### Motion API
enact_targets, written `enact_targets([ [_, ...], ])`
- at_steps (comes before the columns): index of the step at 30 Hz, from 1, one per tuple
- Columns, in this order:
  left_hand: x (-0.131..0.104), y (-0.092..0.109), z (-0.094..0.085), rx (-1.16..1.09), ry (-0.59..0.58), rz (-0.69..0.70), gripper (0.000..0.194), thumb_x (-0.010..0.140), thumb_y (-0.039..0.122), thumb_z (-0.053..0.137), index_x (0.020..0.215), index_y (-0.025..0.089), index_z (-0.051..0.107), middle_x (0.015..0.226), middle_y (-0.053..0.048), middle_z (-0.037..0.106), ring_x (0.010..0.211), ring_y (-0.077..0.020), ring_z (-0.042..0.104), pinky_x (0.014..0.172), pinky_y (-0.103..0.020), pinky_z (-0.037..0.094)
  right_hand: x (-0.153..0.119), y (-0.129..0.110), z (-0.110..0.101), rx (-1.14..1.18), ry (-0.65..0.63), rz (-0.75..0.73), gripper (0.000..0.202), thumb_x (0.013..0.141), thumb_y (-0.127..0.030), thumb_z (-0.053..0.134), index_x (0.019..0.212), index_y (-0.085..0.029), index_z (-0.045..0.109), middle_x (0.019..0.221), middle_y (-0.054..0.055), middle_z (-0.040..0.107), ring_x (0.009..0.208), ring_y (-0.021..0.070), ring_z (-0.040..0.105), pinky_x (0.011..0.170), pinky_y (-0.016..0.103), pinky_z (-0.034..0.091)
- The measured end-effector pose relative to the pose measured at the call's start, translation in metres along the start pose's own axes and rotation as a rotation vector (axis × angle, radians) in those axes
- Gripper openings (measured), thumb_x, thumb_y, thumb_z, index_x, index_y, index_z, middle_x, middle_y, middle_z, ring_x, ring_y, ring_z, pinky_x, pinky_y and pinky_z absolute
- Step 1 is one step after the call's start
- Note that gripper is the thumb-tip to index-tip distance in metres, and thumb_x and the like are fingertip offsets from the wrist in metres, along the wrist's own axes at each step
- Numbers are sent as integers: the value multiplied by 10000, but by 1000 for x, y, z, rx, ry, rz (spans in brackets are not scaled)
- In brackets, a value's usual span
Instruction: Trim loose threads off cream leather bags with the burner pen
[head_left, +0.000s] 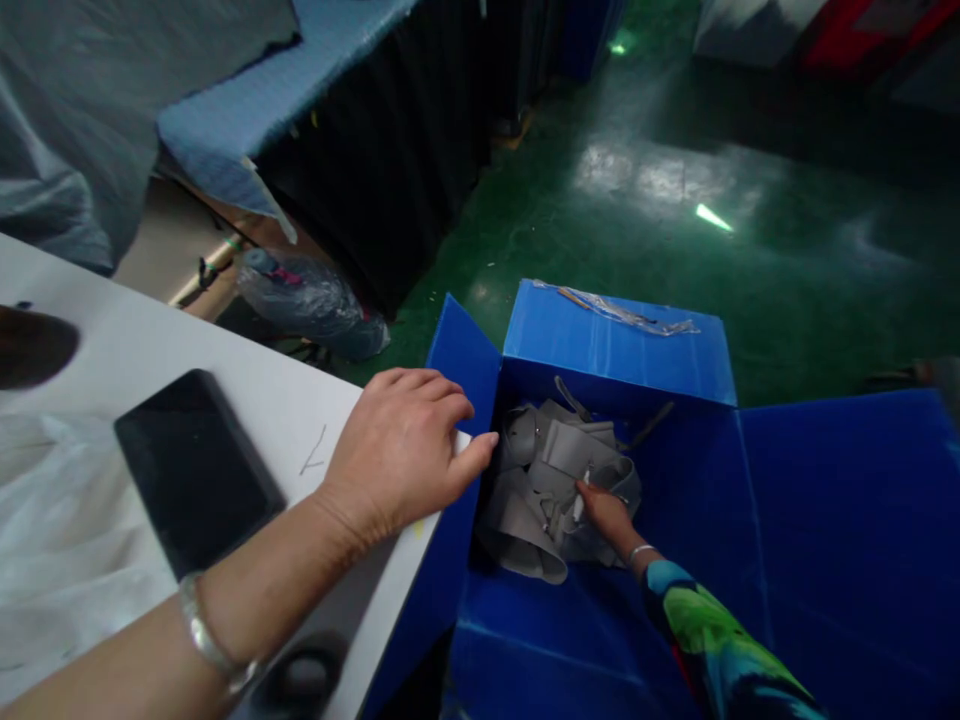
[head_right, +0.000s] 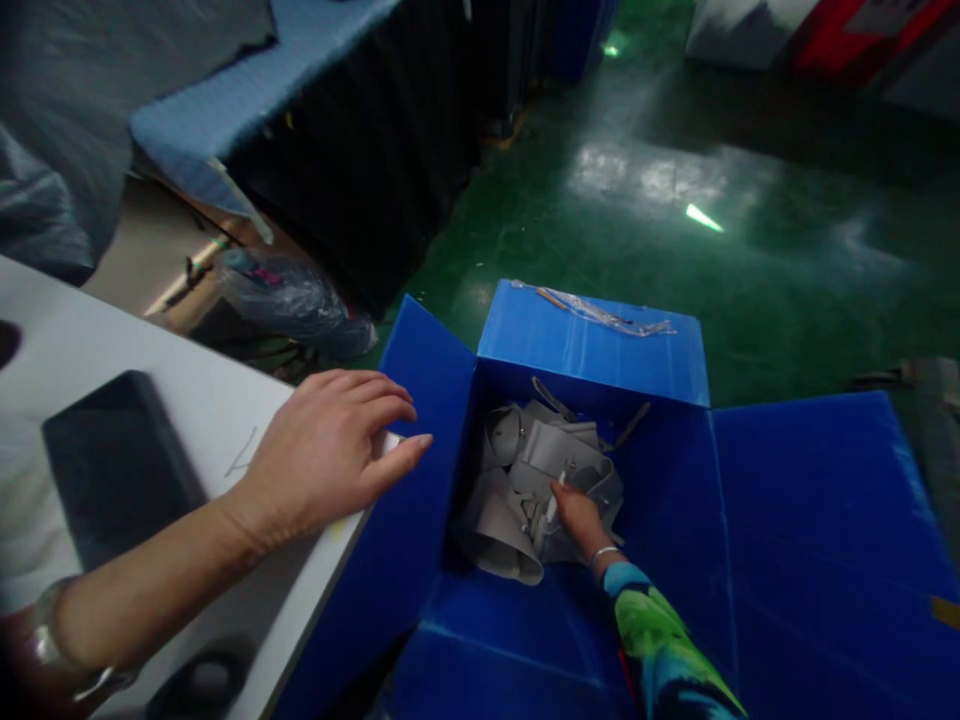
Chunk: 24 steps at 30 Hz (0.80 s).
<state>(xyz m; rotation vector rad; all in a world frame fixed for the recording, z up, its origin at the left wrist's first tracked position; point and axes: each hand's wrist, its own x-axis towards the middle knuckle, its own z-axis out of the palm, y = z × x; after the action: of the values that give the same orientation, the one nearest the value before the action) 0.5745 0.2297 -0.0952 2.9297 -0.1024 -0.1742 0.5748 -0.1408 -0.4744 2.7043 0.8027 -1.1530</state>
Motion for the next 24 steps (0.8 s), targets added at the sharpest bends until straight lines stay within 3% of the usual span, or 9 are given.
enact_targets([
  [5, 3, -1, 0, 12, -23, -14, 356, 929, 493, 561, 868, 213, 772, 981, -103, 780, 977, -341, 691, 931, -550, 467, 51, -11, 6, -33, -27, -42, 344, 1027, -340, 659, 1331, -183, 619, 1329, 105, 642, 1115, 254, 675, 940, 466, 591],
  [10, 5, -4, 2, -21, -24, -35, 339, 914, 496, 564, 851, 237, 773, 928, -93, 775, 930, -345, 687, 902, -580, 471, 95, -22, 9, -50, -57, -61, 360, 1025, -345, 662, 1340, -179, 613, 1328, 106, 641, 1110, 256, 676, 935, 469, 593],
  [17, 6, -12, 14, -41, 77, 14, 307, 874, 519, 583, 805, 289, 773, 859, -57, 794, 852, -333, 716, 858, -580, 514, 133, -43, 16, -61, -75, -79, 357, 1025, -336, 664, 1340, -179, 610, 1321, 105, 642, 1083, 248, 685, 903, 449, 607],
  [24, 4, -27, 28, -22, 137, 87, 271, 797, 538, 642, 848, 309, 778, 939, -40, 825, 864, -344, 742, 868, -578, 554, 160, -52, 24, -48, -80, -65, 362, 1024, -335, 664, 1345, -178, 608, 1323, 105, 640, 1085, 249, 684, 902, 451, 608],
])
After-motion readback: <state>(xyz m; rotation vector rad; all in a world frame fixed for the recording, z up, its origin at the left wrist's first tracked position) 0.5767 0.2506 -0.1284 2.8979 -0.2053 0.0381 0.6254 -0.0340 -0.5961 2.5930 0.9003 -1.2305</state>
